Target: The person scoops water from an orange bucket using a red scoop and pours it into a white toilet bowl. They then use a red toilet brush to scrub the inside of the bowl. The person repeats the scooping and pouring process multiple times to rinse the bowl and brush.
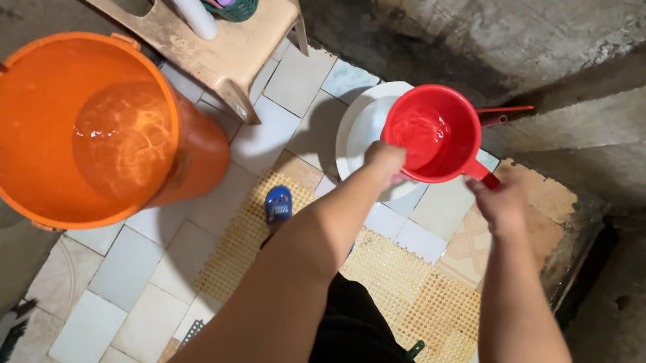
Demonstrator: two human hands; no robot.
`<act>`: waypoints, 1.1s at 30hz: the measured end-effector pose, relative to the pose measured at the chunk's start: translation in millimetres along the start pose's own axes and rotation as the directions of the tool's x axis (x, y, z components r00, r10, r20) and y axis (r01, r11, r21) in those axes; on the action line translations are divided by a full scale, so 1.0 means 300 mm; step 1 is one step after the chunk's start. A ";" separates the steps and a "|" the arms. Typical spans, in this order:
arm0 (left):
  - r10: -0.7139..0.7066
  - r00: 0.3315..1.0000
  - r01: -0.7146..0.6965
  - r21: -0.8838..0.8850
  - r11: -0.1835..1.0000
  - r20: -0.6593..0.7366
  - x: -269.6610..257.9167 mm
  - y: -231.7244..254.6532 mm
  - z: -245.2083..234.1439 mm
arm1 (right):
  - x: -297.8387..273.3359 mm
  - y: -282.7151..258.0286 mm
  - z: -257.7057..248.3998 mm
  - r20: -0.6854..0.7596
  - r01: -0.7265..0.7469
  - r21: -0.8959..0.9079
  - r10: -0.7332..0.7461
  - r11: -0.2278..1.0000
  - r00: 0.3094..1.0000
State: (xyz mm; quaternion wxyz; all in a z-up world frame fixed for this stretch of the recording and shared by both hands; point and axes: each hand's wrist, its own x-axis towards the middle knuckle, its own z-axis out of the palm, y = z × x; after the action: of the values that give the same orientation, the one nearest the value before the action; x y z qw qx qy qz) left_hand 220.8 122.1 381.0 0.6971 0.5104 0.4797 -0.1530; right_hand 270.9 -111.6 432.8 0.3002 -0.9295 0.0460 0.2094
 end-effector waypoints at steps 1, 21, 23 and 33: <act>0.002 1.000 -0.001 0.047 0.999 -0.015 0.004 -0.005 -0.007 | -0.002 0.004 -0.021 0.102 0.020 -0.145 -0.005 0.989 0.995; 0.068 0.984 -0.024 -0.257 0.966 0.163 0.360 -0.127 -0.319 | 0.405 -0.381 0.432 0.249 0.041 -0.236 0.020 0.971 0.968; 0.038 0.992 -0.003 -0.285 0.959 0.118 0.402 -0.112 -0.404 | 0.441 -0.544 0.511 0.198 0.138 -0.235 -0.091 0.962 0.976; 0.033 0.999 -0.025 -0.564 0.826 0.003 0.401 -0.180 -0.630 | 0.254 -0.771 0.632 0.148 0.005 0.356 -0.061 0.934 0.987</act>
State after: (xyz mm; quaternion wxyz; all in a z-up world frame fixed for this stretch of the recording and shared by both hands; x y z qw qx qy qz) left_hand 145.3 294.1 247.5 0.8218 0.2883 0.4914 0.0028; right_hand 320.4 189.6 386.9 0.4692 -0.8413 0.0436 0.2650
